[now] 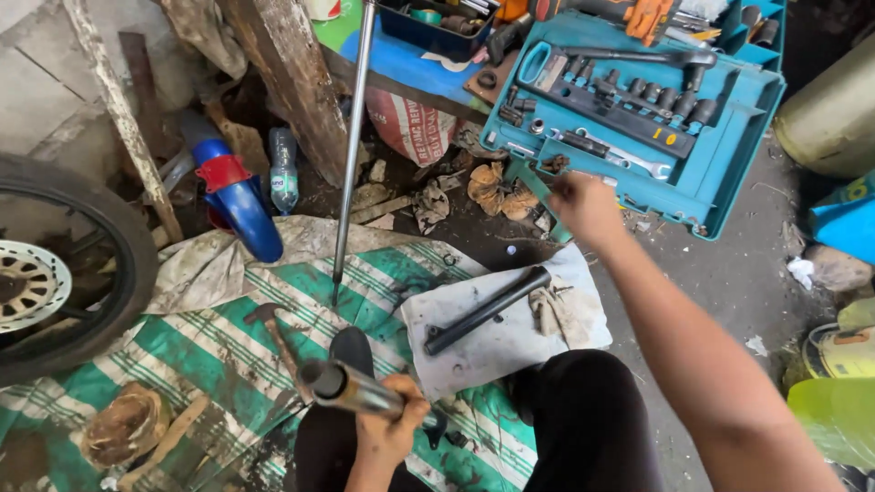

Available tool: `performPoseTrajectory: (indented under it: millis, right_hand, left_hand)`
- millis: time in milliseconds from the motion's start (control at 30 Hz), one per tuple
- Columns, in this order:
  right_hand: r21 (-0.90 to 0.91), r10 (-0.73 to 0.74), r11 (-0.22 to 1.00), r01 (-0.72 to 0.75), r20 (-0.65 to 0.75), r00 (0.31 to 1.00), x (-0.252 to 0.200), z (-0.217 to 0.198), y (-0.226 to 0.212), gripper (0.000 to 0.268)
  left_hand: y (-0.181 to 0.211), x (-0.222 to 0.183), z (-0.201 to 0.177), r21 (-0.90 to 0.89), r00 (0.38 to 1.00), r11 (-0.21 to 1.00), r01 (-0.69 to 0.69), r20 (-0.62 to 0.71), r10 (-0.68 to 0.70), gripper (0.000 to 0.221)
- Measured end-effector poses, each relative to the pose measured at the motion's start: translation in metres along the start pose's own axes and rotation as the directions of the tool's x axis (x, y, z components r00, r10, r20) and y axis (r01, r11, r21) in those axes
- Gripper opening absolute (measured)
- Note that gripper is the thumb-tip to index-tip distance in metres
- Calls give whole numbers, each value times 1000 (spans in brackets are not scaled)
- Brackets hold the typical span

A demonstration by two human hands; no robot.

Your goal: Reassembling the base of a motorcycle fork tube, including cleaning parts with a cloth and fitting components together.

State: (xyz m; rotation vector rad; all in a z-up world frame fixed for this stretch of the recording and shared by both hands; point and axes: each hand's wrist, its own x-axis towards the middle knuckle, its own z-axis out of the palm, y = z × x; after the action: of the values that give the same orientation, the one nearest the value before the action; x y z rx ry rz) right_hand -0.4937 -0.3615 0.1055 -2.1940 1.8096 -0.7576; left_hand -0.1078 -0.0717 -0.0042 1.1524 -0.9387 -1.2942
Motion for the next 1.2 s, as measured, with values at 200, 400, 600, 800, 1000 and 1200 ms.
performPoseTrajectory:
  millis: [200,400,600,800,1000,1200]
  right_hand:
    - [-357,-28,934,-33,-163,986,119,19,29,40]
    - [-529,220,823,-210,-45,975,157,56,51,46]
    - [-389,219,886,-250,-124,968,150,62,63,23]
    - [-100,96,986,-134,-317,943,136,35,54,20]
    - [910,251,373,-179,87,964,55,-41,6,21]
    - [953,-31,-198,-227,225,974,-85,-102,-55,46]
  left_hand:
    - [24,1,-3,89,982,980,-176,78,170,21]
    - [23,0,-9,-180,967,952,-246,16,253,24]
    - [18,-2,-12,-254,972,939,-234,-88,219,19]
    - [-16,-9,-35,106,987,984,-146,-44,151,30]
    - [14,6,-7,10,988,991,-131,-76,132,12]
    - [20,-21,26,107,973,982,-156,-153,172,13]
